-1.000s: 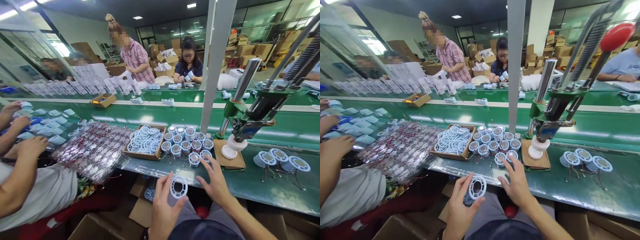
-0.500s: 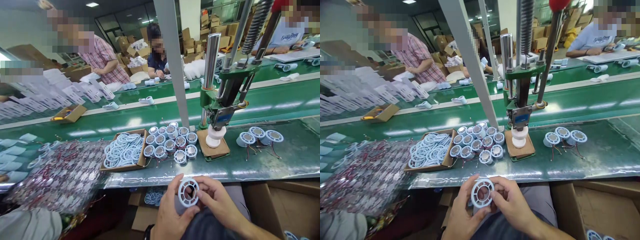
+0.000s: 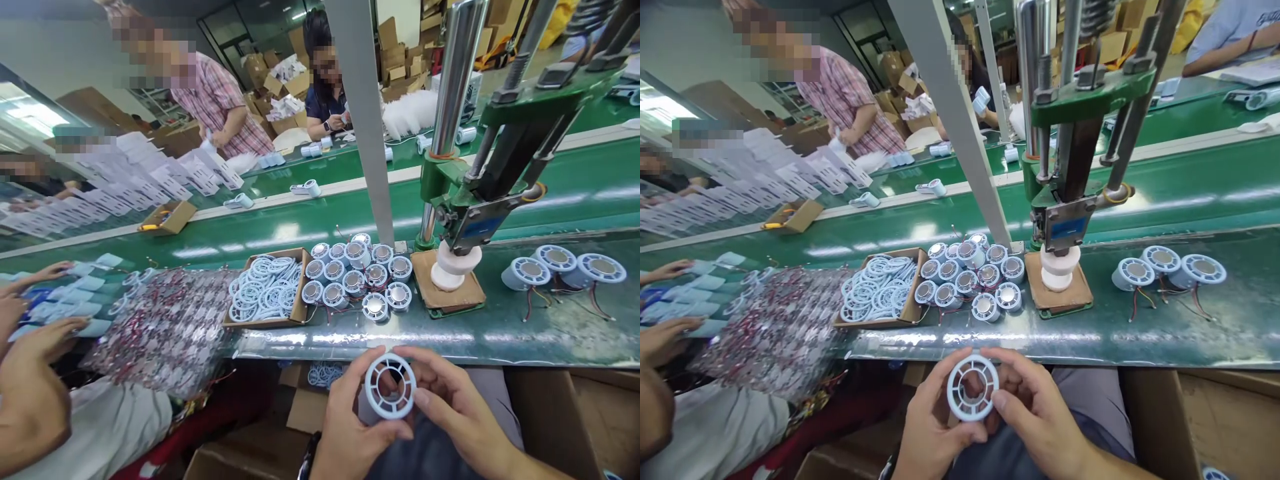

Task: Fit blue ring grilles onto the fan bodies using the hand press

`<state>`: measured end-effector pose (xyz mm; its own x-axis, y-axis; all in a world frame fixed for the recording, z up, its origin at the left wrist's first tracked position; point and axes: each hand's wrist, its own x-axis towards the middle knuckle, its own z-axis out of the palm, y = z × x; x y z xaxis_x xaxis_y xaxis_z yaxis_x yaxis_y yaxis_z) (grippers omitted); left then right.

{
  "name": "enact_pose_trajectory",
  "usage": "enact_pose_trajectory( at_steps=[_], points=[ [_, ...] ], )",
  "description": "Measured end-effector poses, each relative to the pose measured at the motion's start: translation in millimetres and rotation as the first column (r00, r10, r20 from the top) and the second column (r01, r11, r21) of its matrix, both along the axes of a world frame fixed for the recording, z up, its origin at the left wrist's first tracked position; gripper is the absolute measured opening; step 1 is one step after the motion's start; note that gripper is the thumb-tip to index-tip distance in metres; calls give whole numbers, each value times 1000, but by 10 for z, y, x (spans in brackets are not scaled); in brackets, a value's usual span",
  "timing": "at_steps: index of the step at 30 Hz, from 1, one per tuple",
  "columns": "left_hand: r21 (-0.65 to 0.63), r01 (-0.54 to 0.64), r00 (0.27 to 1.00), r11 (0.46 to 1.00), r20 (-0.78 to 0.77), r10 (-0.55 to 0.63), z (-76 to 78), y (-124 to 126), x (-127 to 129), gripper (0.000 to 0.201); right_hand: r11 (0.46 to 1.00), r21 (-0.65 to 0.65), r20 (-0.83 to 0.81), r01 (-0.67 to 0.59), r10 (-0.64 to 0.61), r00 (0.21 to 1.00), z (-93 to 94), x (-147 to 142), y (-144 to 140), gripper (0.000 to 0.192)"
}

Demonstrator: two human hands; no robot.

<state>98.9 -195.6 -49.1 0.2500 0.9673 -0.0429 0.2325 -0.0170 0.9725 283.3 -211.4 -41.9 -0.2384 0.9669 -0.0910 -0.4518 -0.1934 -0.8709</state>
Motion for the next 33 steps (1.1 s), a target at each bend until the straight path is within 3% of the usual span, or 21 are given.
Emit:
enact_pose_trajectory(
  at_steps=[5, 12, 20, 24, 33],
  points=[
    [40, -14, 999, 999, 44, 13, 28, 12, 42, 85, 1000, -5, -17, -10, 10, 1000, 15, 3, -17, 41],
    [-13, -16, 978, 1000, 210, 18, 124, 56, 121, 78, 999, 13, -53, -39, 40, 998, 42, -1, -26, 41],
    [-60, -36, 960, 998, 274, 51, 91, 33, 59, 76, 996, 64, -113, -54, 61, 992, 5, -34, -51, 42],
    [-83, -40, 960, 996, 272, 61, 70, 25, 46, 74, 996, 87, -82, -37, 44, 996, -41, -34, -67, 43],
    [21, -65, 979, 998, 194, 60, -64, -22, -58, 66, 993, 119, 38, -24, 19, 999, -96, -59, -99, 53]
  ],
)
